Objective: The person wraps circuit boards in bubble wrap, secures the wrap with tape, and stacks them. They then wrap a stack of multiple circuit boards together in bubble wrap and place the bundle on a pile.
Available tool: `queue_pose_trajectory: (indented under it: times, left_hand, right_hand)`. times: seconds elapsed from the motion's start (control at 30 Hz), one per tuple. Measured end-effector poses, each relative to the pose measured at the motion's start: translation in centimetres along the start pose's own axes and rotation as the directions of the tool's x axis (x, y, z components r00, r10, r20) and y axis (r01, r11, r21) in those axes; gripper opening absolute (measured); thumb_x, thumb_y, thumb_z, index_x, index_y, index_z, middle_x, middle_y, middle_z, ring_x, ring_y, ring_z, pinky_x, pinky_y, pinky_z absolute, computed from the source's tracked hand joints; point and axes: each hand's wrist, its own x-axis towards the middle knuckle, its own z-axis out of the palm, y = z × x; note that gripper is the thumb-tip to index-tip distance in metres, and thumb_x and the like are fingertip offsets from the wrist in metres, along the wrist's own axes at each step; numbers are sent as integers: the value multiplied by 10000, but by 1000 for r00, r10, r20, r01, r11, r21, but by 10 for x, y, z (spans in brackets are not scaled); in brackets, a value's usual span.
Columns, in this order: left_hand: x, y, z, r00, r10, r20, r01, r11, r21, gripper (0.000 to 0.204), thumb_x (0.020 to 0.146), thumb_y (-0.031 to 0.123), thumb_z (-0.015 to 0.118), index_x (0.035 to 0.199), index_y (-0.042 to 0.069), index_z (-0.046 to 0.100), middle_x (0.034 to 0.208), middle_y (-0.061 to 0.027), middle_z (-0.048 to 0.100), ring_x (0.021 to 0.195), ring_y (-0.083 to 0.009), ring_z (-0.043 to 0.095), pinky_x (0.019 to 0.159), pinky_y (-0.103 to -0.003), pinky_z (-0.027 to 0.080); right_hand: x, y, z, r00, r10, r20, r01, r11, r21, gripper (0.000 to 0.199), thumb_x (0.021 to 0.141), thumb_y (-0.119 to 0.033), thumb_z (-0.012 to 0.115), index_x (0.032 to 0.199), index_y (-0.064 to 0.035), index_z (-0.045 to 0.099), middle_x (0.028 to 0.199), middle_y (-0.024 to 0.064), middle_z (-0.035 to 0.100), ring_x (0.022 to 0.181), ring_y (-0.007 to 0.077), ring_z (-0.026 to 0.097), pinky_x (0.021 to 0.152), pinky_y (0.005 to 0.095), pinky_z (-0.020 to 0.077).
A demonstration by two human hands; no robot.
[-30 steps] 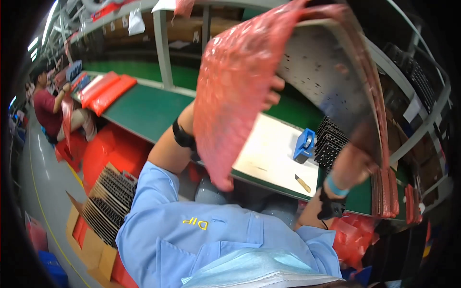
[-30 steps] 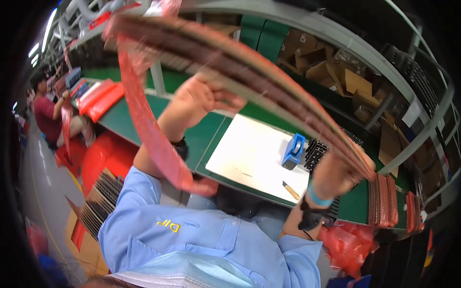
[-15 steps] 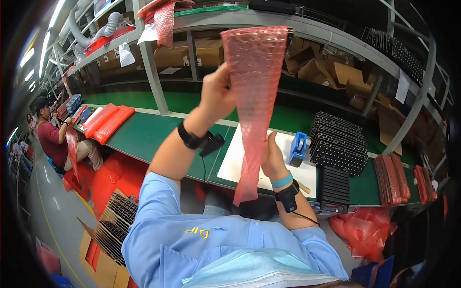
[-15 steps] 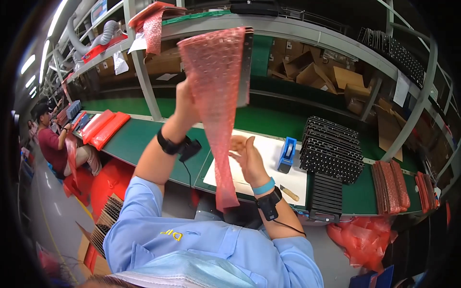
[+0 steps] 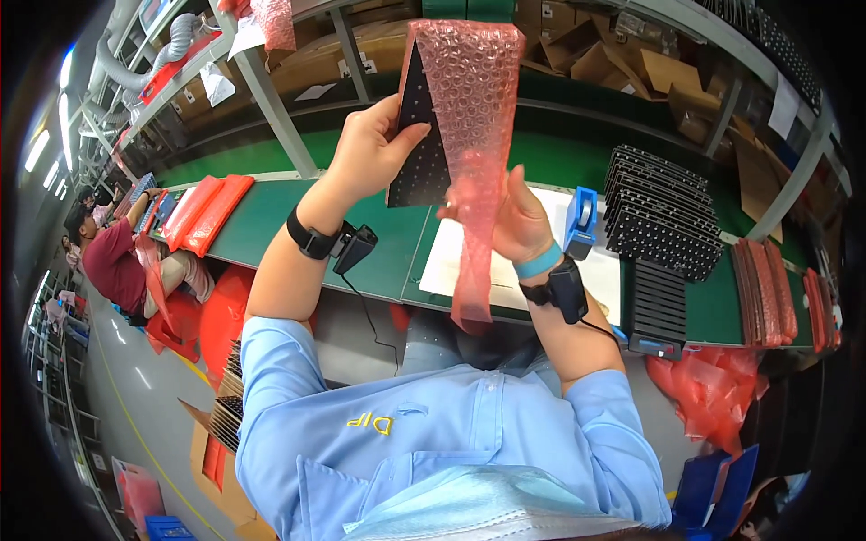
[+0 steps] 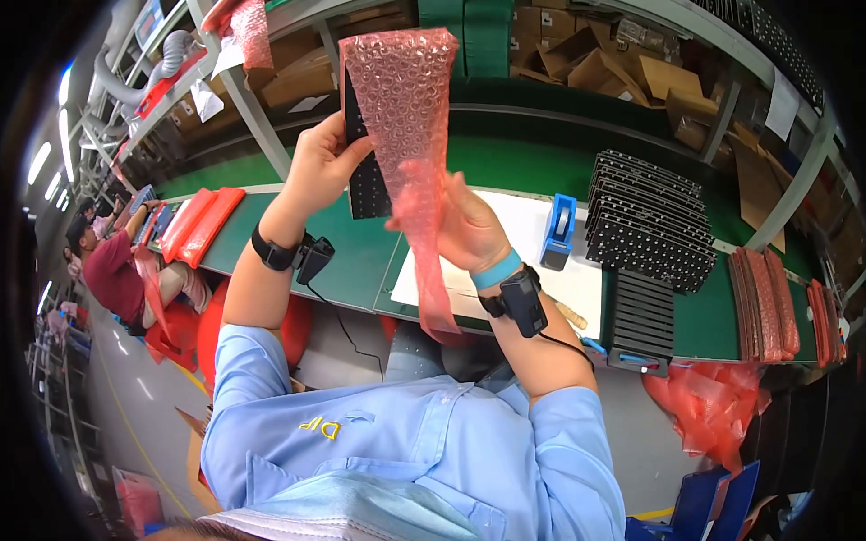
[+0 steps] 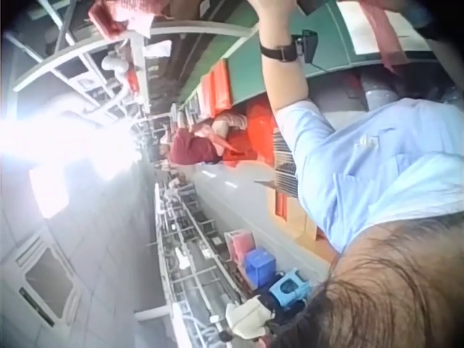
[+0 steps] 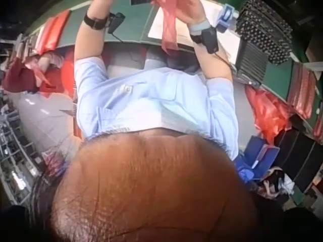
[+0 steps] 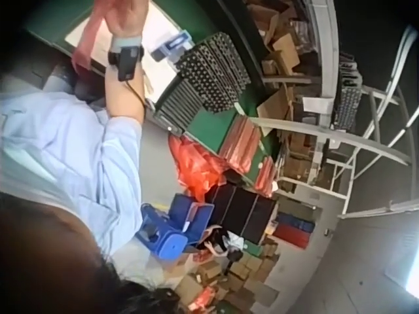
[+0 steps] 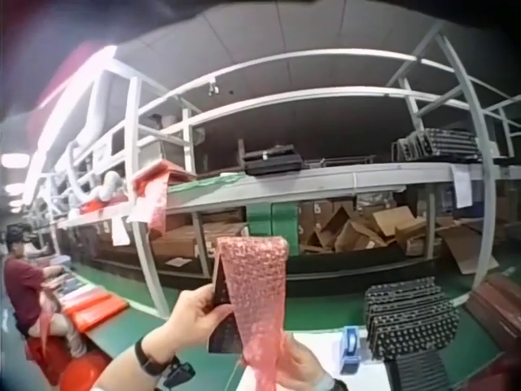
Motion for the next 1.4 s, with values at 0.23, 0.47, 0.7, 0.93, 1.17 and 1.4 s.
queue_pose_trajectory:
  times: [0.23, 0.47, 0.7, 0.93, 1.17, 1.4]
  left_hand:
    - [-20, -21, -11, 991, -125, -46, 122, 991, -51, 203, 897, -5, 603, 1098, -32, 614, 894, -10, 665, 778, -37, 574, 685, -217, 492]
    - [-31, -42, 0, 977, -136, -166, 84, 954, -289, 218, 909, -4, 592, 1125, -33, 595, 996, -37, 661, 874, -73, 597, 771, -229, 495]
    - [-38, -42, 5, 974, -141, -176, 50, 896, -442, 255, 918, -6, 582, 1171, -38, 559, 1097, -66, 647, 957, -107, 604, 840, -249, 489]
    - [-43, -27, 20, 974, -159, -164, 51, 853, -519, 250, 921, 2, 586, 1168, -30, 564, 1104, -74, 648, 954, -117, 608, 862, -258, 485]
    - [-42, -27, 21, 964, -205, -167, 77, 823, -563, 256, 924, 20, 590, 1173, -30, 564, 1113, -78, 648, 957, -119, 609, 877, -258, 481]
    - [-42, -37, 18, 944, -279, -176, 116, 779, -616, 252, 925, 34, 594, 1169, -23, 569, 1112, -80, 653, 955, -123, 621, 863, -262, 492]
  right_hand:
    - [-10, -16, -27, 974, -162, -160, 83, 907, -413, 292, 860, -144, 693, 1111, -39, 586, 978, 46, 636, 904, 134, 614, 843, 302, 502]
    - [-22, 8, 14, 963, -25, -270, -96, 900, -426, 172, 836, -89, 714, 957, -48, 598, 892, 4, 643, 810, 85, 600, 729, 226, 491]
    - [-26, 19, -39, 884, -106, -455, -301, 617, -728, 231, 817, -112, 749, 921, -13, 567, 809, 39, 659, 717, 91, 616, 640, 228, 503]
    - [-25, 37, -31, 759, -259, -598, -376, 575, -727, 242, 816, -149, 761, 875, 8, 586, 826, 81, 666, 698, 105, 627, 593, 221, 501]
    - [-31, 31, -49, 793, -137, -594, -408, 605, -684, 359, 818, -197, 767, 1026, 54, 617, 881, 103, 680, 742, 122, 645, 637, 228, 520]
    - [-35, 28, -37, 750, -3, -662, -506, 642, -576, 387, 845, -182, 738, 1111, 72, 619, 924, 103, 686, 773, 127, 646, 677, 236, 525]
